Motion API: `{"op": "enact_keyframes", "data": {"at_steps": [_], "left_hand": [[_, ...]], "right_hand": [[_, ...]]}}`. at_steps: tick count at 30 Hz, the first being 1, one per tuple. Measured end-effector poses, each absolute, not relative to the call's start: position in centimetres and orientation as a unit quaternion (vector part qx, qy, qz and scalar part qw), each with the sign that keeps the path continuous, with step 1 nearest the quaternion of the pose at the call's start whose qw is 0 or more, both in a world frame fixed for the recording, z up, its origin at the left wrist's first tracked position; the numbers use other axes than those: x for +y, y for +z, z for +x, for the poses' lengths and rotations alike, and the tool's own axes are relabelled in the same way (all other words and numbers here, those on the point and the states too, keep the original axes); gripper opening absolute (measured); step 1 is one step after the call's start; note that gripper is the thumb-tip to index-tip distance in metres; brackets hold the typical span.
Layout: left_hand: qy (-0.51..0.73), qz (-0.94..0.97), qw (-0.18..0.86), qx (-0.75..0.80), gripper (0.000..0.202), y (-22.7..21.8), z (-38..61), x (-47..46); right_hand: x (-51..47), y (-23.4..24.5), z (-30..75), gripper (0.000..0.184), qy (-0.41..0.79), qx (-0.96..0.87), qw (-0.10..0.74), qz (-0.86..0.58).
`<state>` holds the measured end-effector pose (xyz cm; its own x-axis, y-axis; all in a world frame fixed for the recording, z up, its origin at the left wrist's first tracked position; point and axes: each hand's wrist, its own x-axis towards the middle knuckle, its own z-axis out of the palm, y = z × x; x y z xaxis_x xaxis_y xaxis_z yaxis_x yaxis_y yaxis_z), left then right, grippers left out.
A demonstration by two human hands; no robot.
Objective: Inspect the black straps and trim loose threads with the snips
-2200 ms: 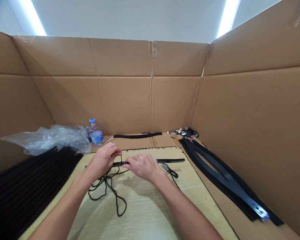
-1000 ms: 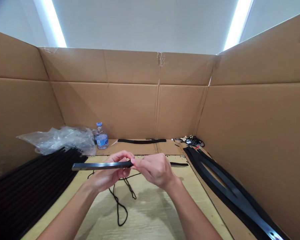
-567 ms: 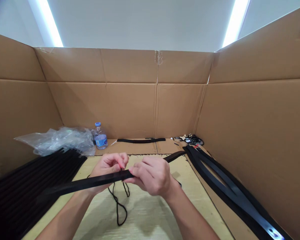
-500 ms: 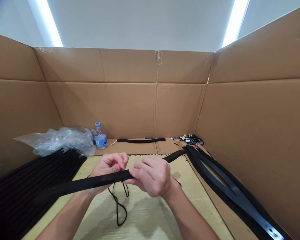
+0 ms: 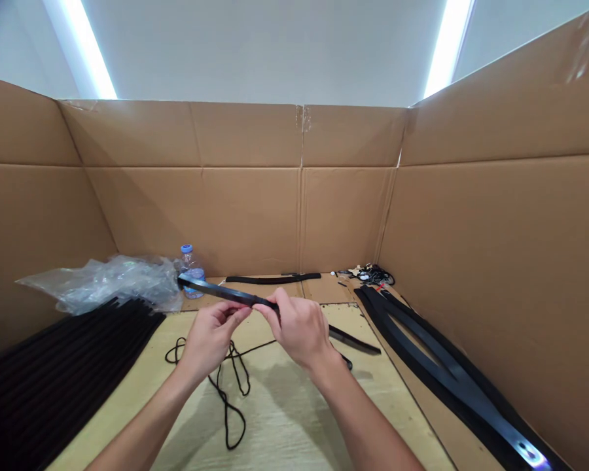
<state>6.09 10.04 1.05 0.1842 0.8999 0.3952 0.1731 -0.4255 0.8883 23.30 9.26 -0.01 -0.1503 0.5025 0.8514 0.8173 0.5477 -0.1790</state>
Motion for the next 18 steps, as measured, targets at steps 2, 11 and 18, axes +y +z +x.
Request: {"op": "enact_keyframes", "data": {"at_steps": [2,11,18], "left_hand": [[0.472,0.713,0.29,0.43,0.016,0.5,6.4,10.2],[0.227,0.903,-0.043,0.362,0.018,-0.2,4.7,10.5],[0.129,0.933,-0.062,0.331,0.024,1.3,3.3,10.2]], "right_hand": [[9.6,-0.2,23.2,0.032,-0.129,-0.739,0.419,-0.512],[10.6,-1.2,24.0,0.038,-0.041,-0.809,0.28,-0.515],[10.1,-1.0,23.9,0.027,0.072,-0.852,0.259,-0.449]]}}
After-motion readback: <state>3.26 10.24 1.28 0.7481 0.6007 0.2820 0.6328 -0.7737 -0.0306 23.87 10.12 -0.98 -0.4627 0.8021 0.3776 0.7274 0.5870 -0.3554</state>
